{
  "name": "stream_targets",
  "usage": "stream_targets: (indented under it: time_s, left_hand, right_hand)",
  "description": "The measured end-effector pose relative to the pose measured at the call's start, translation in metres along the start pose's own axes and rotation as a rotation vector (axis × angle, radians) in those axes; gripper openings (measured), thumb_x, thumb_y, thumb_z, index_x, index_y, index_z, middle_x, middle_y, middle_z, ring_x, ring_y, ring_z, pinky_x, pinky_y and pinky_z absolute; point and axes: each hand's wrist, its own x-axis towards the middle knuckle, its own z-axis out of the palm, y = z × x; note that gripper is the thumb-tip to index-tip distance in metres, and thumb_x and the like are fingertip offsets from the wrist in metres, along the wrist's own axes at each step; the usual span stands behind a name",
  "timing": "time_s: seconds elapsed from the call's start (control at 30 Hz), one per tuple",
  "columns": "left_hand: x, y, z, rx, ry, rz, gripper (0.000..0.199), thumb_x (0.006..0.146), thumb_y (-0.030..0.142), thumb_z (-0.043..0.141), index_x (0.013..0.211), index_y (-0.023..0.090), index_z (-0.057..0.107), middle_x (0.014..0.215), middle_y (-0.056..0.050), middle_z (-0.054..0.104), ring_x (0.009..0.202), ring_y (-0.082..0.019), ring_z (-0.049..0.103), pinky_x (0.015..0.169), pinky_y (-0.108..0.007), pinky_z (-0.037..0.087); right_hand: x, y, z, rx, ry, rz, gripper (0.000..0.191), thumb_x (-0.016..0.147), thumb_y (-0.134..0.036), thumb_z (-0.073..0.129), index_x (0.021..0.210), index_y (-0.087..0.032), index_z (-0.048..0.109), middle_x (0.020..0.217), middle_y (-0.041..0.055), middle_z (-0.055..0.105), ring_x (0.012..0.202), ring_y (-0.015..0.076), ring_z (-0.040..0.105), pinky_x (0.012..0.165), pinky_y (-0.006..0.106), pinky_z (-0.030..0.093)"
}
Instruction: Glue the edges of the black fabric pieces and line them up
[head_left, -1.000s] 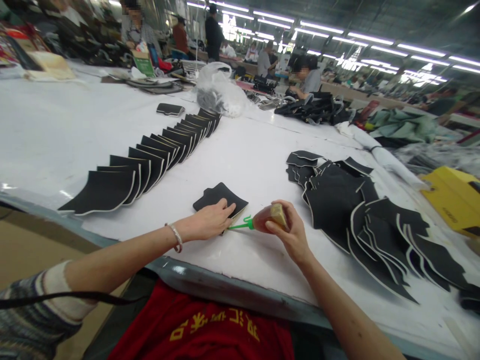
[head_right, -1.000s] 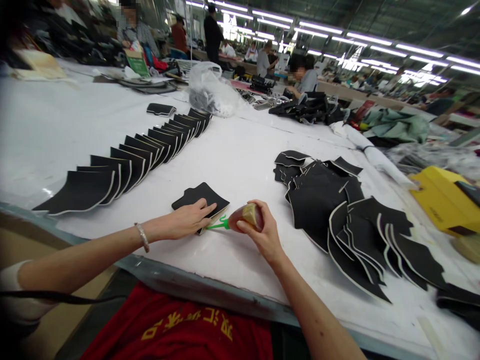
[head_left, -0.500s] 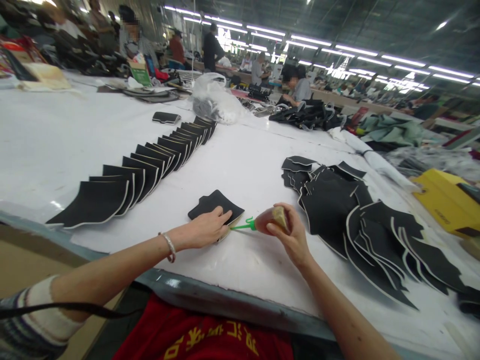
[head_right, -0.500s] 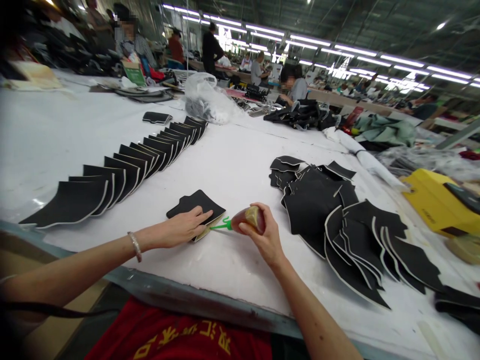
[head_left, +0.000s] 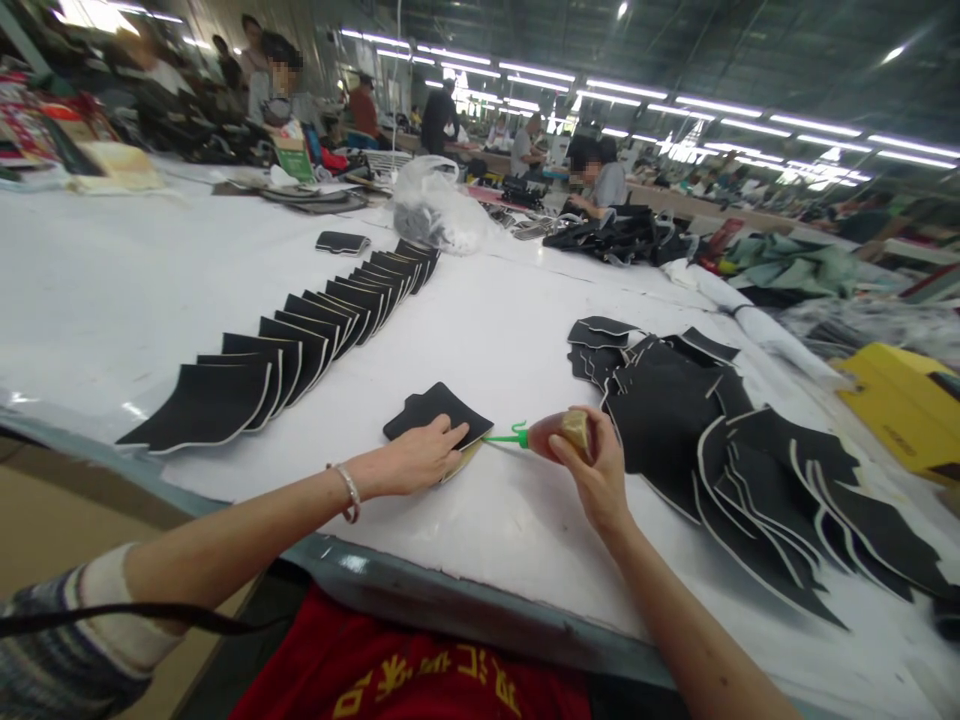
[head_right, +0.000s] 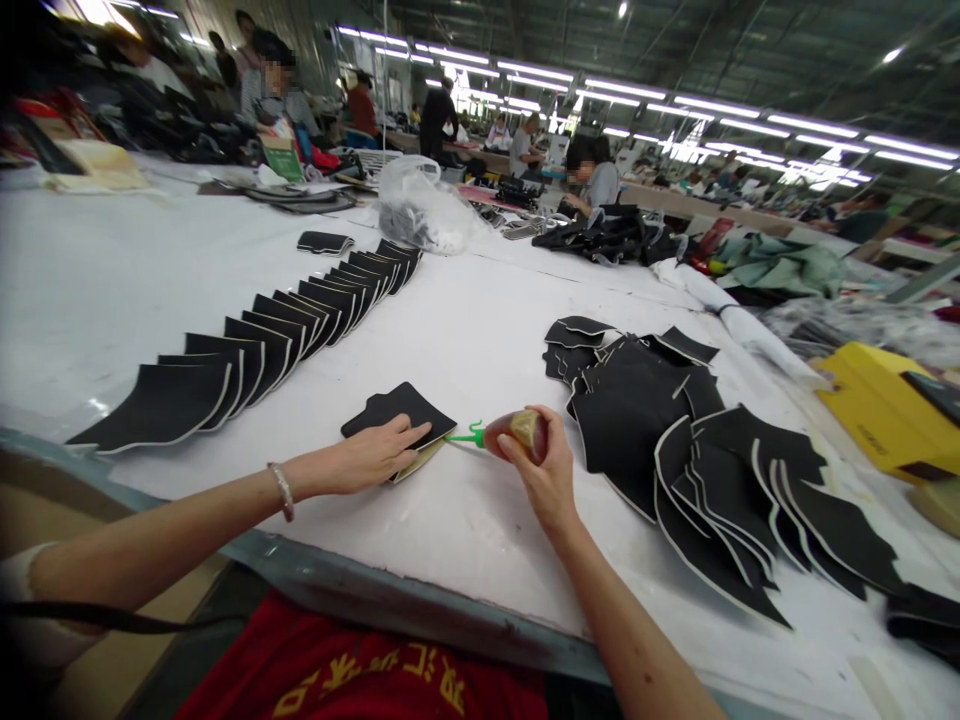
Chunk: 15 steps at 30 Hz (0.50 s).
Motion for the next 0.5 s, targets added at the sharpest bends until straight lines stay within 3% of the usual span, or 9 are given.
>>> stream_targets:
  time_s: [0.13, 0.2, 0.27, 0.33, 0.4, 0.5]
  left_hand:
    - [0.001, -0.001, 0.0, -0.018, -0.021, -0.009, 0.03, 0.093, 0.01, 0.039, 0.092, 0.011, 0.069, 0.146, -0.017, 0.045, 0.104, -0.026, 0.051, 0.078, -0.033, 0.045]
    - [0.002, 0.001, -0.005, -0.072, -0.057, -0.052, 0.034, 0.095, 0.014, 0.036, 0.095, 0.011, 0.069, 0.145, -0.017, 0.044, 0.108, -0.027, 0.051, 0.081, -0.034, 0.045]
    - [0.003, 0.003, -0.011, -0.213, -0.091, -0.153, 0.037, 0.097, 0.02, 0.034, 0.113, 0.011, 0.066, 0.138, -0.016, 0.05, 0.107, -0.025, 0.054, 0.085, -0.033, 0.045]
    - [0.003, 0.002, -0.015, -0.412, -0.099, -0.268, 0.045, 0.097, 0.03, 0.037, 0.136, 0.013, 0.052, 0.124, -0.012, 0.058, 0.103, -0.022, 0.058, 0.087, -0.03, 0.046]
    - [0.002, -0.004, -0.017, -0.556, -0.039, -0.336, 0.05, 0.095, 0.032, 0.042, 0.141, 0.015, 0.048, 0.117, -0.01, 0.06, 0.105, -0.021, 0.06, 0.092, -0.028, 0.045]
    - [-0.003, -0.017, -0.012, -0.598, 0.216, -0.549, 0.043, 0.092, 0.029, 0.045, 0.132, 0.016, 0.057, 0.122, -0.012, 0.058, 0.112, -0.023, 0.057, 0.099, -0.03, 0.043]
  right_hand:
    - [-0.011, -0.008, 0.009, 0.129, -0.11, 0.106, 0.048, 0.075, -0.047, 0.077, 0.112, -0.023, 0.059, 0.101, 0.0023, 0.062, 0.095, 0.0233, 0.058, 0.091, 0.039, 0.046]
    - [-0.018, -0.014, 0.013, 0.286, -0.142, 0.238, 0.047, 0.072, -0.048, 0.08, 0.108, -0.023, 0.062, 0.096, 0.0017, 0.064, 0.09, 0.0224, 0.061, 0.085, 0.038, 0.051]
    - [-0.02, -0.018, 0.013, 0.49, -0.124, 0.449, 0.045, 0.069, -0.046, 0.082, 0.103, -0.022, 0.065, 0.096, 0.0029, 0.067, 0.087, 0.0228, 0.064, 0.077, 0.037, 0.056]
    - [-0.015, -0.016, 0.007, 0.675, -0.035, 0.631, 0.04, 0.068, -0.045, 0.082, 0.098, -0.023, 0.068, 0.098, 0.0043, 0.07, 0.088, 0.025, 0.068, 0.075, 0.041, 0.061]
    - [-0.005, -0.008, -0.003, 0.813, 0.095, 0.725, 0.034, 0.067, -0.039, 0.082, 0.096, -0.026, 0.07, 0.107, 0.0048, 0.071, 0.095, 0.0261, 0.069, 0.074, 0.041, 0.064]
    - [0.014, 0.009, -0.021, 0.952, 0.127, 0.77, 0.04, 0.074, -0.047, 0.073, 0.106, -0.024, 0.071, 0.124, 0.0116, 0.065, 0.105, 0.0277, 0.067, 0.072, 0.037, 0.065]
